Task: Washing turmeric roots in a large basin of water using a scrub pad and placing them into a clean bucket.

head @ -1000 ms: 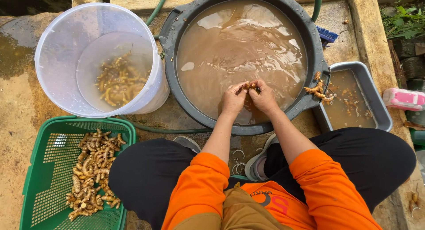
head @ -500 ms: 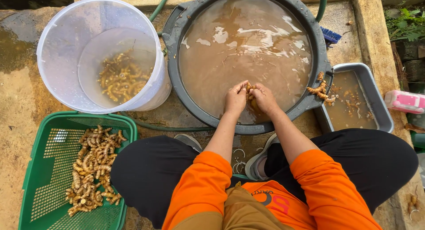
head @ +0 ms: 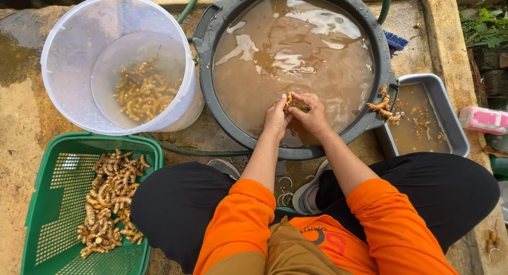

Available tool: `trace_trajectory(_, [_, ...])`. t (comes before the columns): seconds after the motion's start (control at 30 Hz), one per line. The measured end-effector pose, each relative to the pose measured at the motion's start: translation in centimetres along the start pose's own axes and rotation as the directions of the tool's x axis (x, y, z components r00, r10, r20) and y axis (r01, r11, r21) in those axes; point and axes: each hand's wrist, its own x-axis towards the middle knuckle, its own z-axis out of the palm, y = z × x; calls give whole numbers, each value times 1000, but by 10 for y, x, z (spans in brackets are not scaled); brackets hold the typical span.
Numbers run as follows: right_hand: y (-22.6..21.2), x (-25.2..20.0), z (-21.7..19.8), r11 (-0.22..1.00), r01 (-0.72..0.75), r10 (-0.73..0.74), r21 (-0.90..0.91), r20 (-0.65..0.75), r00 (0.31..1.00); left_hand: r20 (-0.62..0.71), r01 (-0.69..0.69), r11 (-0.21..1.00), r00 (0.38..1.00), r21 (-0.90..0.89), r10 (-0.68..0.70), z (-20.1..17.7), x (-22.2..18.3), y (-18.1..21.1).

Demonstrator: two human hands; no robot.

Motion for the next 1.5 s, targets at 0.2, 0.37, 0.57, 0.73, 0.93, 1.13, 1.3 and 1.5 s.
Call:
trace_trajectory(0.2, [-72, -5, -9, 897, -46, 9, -439, -86, 996, 108, 21, 990, 993, 142, -37, 4, -13, 10])
trace_trajectory(0.37, [-81, -4, -16, 736, 190, -196, -650, 64, 979, 82, 32, 976, 995, 216, -51, 8, -20, 17])
trace_trajectory(0.57, [-65, 1, -24, 678, 341, -254, -652, 227, 940, 20, -26, 859, 1000, 511, 19, -2, -10, 12])
trace_trajectory(0.73, [-64, 5, -30, 763, 284, -144, -581, 276, 950, 27, -15, 845, 1000, 535, 0, -9, 2, 2])
trace_trajectory(0.93, [-48, 5, -33, 923, 120, -15, -365, 278, 960, 71, -46, 971, 997, 236, 30, -10, 11, 1])
trace_trajectory(1.13, [-3, 4, -29, 824, -110, 259, -556, 198, 945, 63, -45, -60, 931, 997, 360, -9, -8, 10])
trace_trajectory(1.3, [23, 19, -34, 808, -558, 578, 188, -78, 812, -45, -125, 751, 978, 649, 202, -2, 1, 5])
trace_trajectory(1.5, [-47, 17, -23, 672, -509, 588, 538, 30, 808, 14, -32, 993, 999, 113, 31, -1, 9, -8])
